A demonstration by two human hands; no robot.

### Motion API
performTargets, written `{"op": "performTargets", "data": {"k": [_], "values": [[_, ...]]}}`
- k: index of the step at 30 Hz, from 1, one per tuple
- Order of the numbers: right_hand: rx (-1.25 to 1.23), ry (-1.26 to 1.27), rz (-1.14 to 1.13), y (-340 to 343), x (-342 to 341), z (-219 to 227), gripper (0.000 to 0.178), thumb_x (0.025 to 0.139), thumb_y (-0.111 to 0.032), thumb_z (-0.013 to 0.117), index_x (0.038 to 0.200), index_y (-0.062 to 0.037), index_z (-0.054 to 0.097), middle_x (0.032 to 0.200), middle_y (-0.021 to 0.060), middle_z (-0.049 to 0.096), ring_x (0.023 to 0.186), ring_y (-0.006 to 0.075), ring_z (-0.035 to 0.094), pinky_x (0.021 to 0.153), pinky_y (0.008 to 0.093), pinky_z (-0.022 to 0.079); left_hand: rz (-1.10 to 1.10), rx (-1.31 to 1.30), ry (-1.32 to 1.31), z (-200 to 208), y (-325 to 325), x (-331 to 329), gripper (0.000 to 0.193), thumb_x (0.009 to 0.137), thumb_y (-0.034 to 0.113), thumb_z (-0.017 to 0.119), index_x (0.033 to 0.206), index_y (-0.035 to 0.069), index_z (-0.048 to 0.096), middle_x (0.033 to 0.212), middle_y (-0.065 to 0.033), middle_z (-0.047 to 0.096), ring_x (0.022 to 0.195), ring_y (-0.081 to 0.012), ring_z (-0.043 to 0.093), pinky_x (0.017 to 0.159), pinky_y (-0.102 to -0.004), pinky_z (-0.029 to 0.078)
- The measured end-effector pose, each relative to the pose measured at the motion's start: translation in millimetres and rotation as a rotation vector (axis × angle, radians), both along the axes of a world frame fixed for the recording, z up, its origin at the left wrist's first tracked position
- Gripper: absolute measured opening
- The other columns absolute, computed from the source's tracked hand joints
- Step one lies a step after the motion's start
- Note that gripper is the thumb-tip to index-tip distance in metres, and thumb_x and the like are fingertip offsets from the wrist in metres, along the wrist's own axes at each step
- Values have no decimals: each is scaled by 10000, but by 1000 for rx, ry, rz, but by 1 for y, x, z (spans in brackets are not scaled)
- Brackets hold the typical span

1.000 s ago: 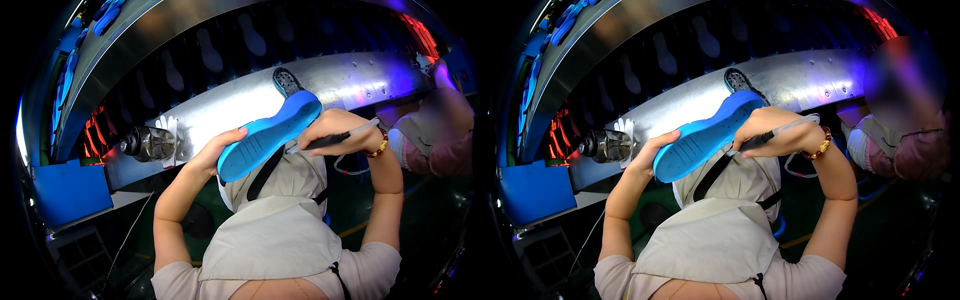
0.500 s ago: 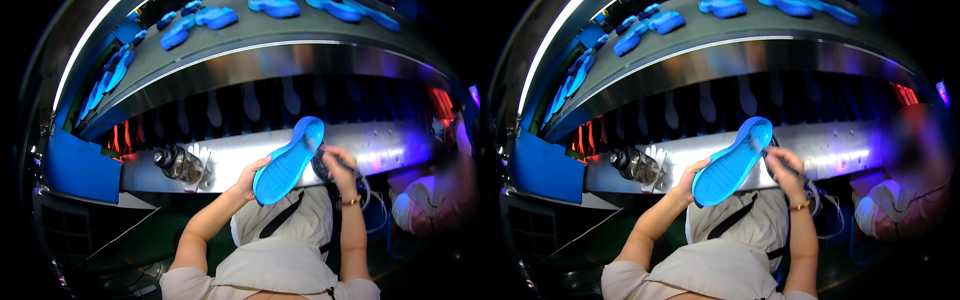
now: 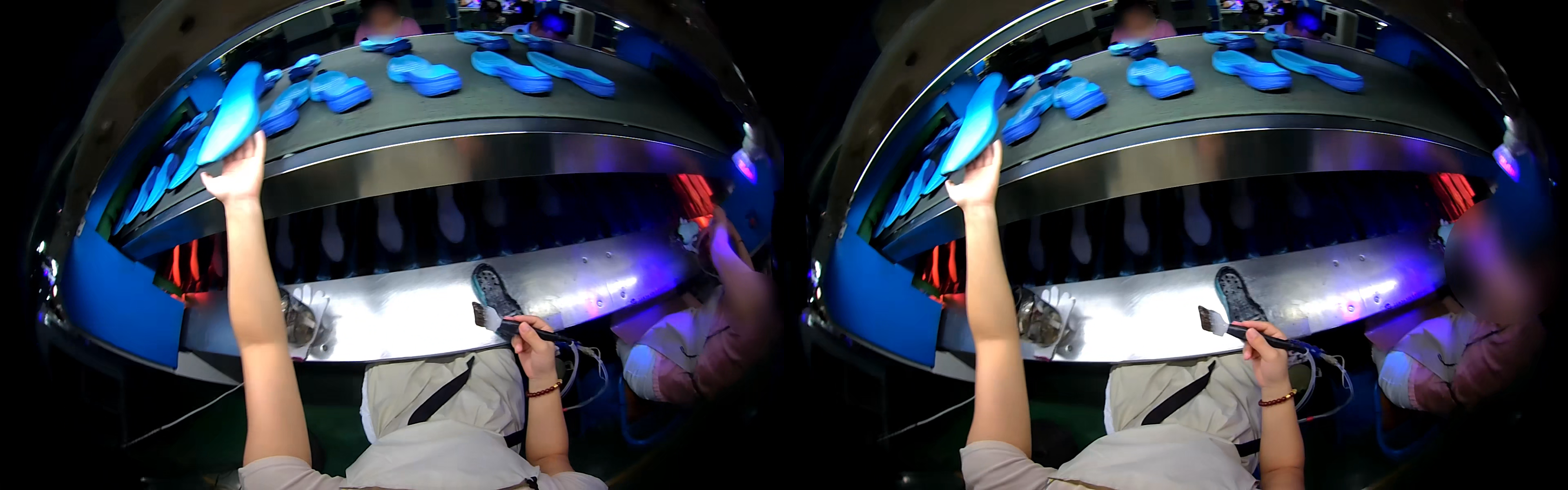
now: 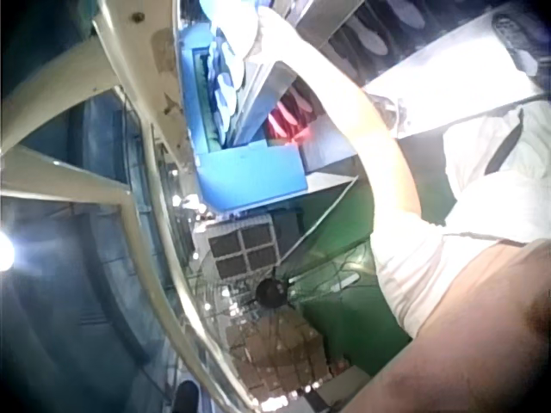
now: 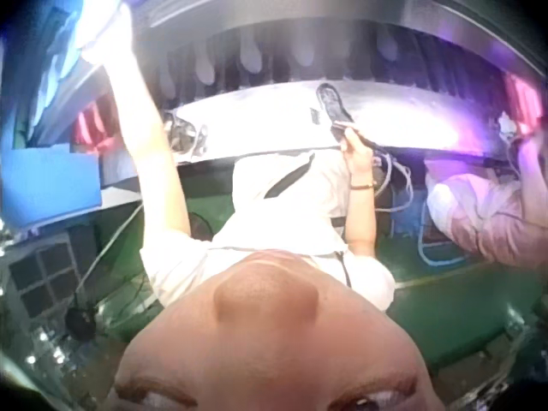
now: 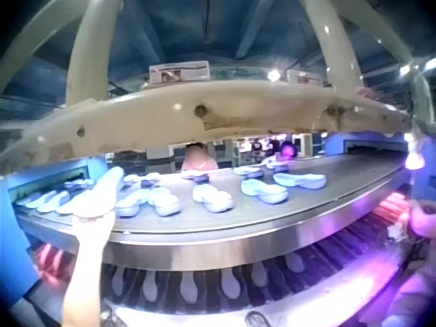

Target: The person holds blue shoe soles and uses a small brush to apply a substance to the inner heel area before placing each sole on a conveyor belt.

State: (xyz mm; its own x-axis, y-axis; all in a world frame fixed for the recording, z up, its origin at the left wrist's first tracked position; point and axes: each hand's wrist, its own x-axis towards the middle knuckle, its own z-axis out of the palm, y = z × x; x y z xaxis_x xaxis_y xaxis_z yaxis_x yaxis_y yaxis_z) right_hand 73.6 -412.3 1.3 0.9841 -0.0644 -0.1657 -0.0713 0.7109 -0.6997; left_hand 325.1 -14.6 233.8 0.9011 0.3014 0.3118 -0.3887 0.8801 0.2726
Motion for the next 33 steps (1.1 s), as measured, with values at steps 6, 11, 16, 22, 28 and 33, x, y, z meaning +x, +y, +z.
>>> {"op": "performTargets", "data": {"k": [6, 11, 16, 22, 28, 33], "values": [[-53, 130, -51, -5, -6, -6, 150, 849, -63, 513, 962, 10, 580, 902, 113, 613, 539, 88, 490, 488, 193, 397, 309, 1031, 888, 1, -11, 64, 815, 717, 525, 564, 1351, 129, 241, 1385, -179, 237, 1246, -341, 285, 962, -571, 232], [-159, 113, 18, -6, 7, -6, 195, 814, -170, 597, 937, -21, 619, 645, -7, 552, 512, 44, 465, 464, 176, 367, 1591, 1901, -245, -39, 98, 175, 395, 734, 472, 611, 910, 126, 537, 875, -111, 481, 749, -249, 442, 593, -365, 364], [-163, 108, -3, -18, 7, -1, 215, 828, -173, 586, 960, -3, 592, 605, 4, 528, 494, 59, 456, 468, 188, 346, 2307, 2029, -1024, -29, 35, 152, 275, 779, 392, 589, 598, 189, 555, 489, 2, 456, 380, -170, 456, 336, -295, 375], [-131, 157, 19, -22, 2, 4, 193, 824, -168, 592, 950, -22, 592, 706, 6, 562, 535, 45, 460, 489, 184, 360, 1909, 2165, -859, -40, 21, 137, 254, 803, 362, 570, 655, 156, 552, 555, -23, 483, 469, -172, 483, 426, -290, 390], [-127, 143, 2, -31, 0, 3, 186, 825, -153, 585, 955, -21, 593, 743, -1, 572, 538, 40, 462, 500, 178, 373, 899, 2073, -58, -51, 25, 133, 244, 823, 346, 551, 738, 117, 548, 636, -49, 508, 559, -176, 494, 526, -287, 388], [-82, 164, -61, -34, -2, 1, 182, 833, -141, 562, 957, -10, 591, 722, -5, 559, 528, 49, 460, 488, 188, 375, 821, 2039, 0, -49, 24, 127, 251, 840, 333, 535, 806, 85, 544, 703, -71, 528, 635, -180, 502, 609, -285, 386]]}}
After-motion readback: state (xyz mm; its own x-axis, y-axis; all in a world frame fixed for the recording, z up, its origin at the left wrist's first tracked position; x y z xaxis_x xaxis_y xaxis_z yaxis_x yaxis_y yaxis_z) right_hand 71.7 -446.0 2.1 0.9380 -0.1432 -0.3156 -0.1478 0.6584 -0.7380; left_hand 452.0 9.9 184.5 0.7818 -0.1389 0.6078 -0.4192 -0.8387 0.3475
